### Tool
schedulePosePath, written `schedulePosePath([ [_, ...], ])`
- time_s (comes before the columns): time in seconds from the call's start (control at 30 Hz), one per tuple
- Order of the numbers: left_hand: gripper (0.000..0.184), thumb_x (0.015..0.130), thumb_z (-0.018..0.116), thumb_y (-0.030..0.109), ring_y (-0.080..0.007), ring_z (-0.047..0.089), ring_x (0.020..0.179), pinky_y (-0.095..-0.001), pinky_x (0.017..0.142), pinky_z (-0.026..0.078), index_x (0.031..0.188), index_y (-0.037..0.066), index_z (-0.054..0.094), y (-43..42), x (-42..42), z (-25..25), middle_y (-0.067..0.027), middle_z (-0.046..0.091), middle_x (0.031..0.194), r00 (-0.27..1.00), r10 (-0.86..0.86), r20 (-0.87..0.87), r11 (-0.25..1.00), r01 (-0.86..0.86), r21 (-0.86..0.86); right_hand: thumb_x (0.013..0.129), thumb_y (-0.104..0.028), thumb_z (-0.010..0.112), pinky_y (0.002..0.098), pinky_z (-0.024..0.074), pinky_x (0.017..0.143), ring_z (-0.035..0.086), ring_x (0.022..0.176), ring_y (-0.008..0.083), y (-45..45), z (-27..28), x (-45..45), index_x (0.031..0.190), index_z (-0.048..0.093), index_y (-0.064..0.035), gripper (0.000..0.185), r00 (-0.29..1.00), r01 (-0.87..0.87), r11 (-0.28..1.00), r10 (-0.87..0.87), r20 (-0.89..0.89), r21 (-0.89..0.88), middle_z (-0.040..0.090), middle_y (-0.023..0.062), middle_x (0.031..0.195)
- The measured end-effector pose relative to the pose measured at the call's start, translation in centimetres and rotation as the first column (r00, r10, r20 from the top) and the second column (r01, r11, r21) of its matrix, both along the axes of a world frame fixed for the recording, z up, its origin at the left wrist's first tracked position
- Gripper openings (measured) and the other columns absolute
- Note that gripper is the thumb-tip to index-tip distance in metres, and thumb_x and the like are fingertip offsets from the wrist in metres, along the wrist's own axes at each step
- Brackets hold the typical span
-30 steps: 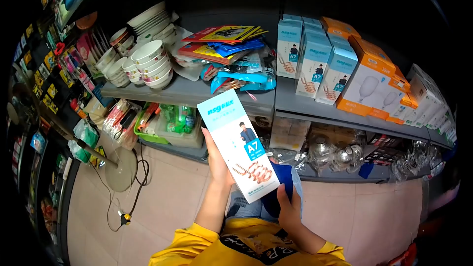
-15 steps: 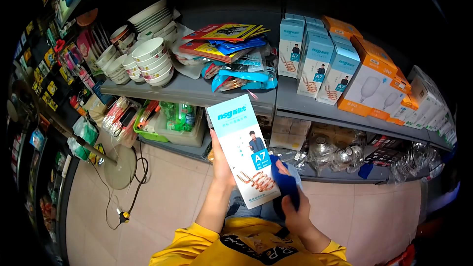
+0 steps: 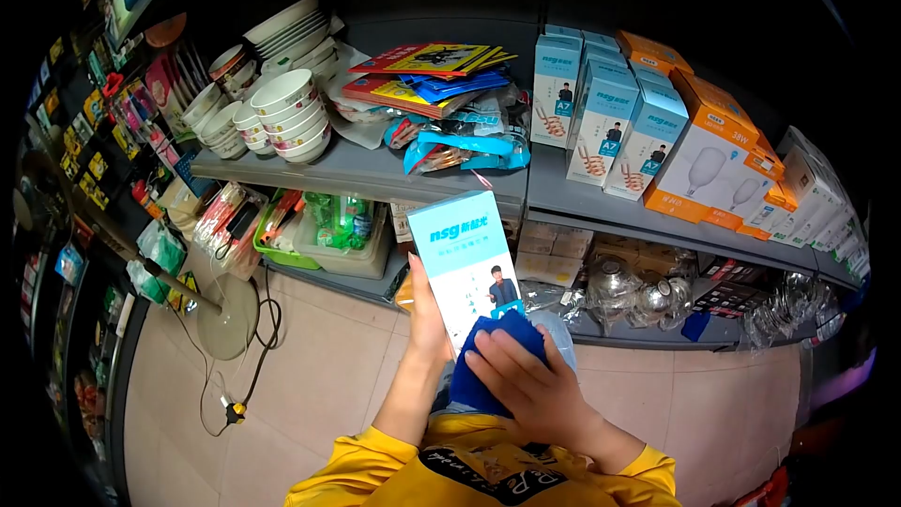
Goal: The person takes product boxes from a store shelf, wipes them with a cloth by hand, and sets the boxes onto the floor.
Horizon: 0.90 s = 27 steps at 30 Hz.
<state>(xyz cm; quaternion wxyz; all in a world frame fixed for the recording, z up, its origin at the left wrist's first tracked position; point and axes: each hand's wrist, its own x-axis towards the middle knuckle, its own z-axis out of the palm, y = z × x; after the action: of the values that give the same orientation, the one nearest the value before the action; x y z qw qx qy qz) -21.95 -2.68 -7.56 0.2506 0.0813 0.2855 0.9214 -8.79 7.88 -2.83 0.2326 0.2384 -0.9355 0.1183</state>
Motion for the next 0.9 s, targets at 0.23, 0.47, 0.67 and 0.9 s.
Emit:
schedulePosePath([
  [0.23,0.070,0.085,0.013,0.057,-0.0241,0.047,0.104,-0.0341,0.088,0.039,0.124,0.001,0.033,0.0,0.9,0.4,-0.0155,0.045,0.117,0.976,-0.098,-0.195,0.994,0.107,0.033,0.067,-0.016,0.060,0.0445,0.0264,0.095,0.036,0.118,0.0212,0.9,2.2,-1.6,0.120,0.042,-0.0057,0.057,0.998,-0.043,0.989,0.049,0.045,-0.139,0.039,0.0093,0.127],
  [0.47,0.065,0.087,0.013,0.054,-0.0228,0.038,0.115,-0.0349,0.095,0.034,0.130,0.006,0.024,1.4,3.0,1.9,-0.0128,0.034,0.128,0.969,-0.110,-0.219,0.992,0.095,-0.079,0.073,-0.017,0.058,0.0447,0.0232,0.098,0.034,0.120,0.0246,2.4,5.0,-5.2,0.120,0.043,-0.0034,0.051,0.991,0.000,0.981,-0.026,-0.128,-0.195,0.039,0.0124,0.127],
  [0.67,0.066,0.086,0.011,0.055,-0.0190,0.053,0.092,-0.0310,0.078,0.045,0.120,0.004,0.036,1.3,3.4,1.8,-0.0113,0.052,0.103,0.981,-0.110,-0.162,0.986,0.088,-0.141,0.086,-0.019,0.042,0.0390,0.0223,0.099,0.031,0.122,0.0288,3.5,6.4,-6.4,0.120,0.040,0.0008,0.040,0.990,-0.127,0.833,0.139,-0.019,-0.539,0.039,0.0145,0.127],
  [0.9,0.066,0.086,0.012,0.055,-0.0179,0.055,0.086,-0.0293,0.074,0.048,0.118,0.004,0.038,1.0,3.8,2.0,-0.0109,0.053,0.099,0.981,-0.158,-0.115,0.986,0.151,-0.070,0.090,-0.026,0.037,0.0307,0.0266,0.096,0.038,0.117,0.0232,3.0,6.6,-5.9,0.120,0.039,0.0034,0.042,0.954,-0.111,0.512,0.295,0.053,-0.852,0.044,0.0147,0.122],
])
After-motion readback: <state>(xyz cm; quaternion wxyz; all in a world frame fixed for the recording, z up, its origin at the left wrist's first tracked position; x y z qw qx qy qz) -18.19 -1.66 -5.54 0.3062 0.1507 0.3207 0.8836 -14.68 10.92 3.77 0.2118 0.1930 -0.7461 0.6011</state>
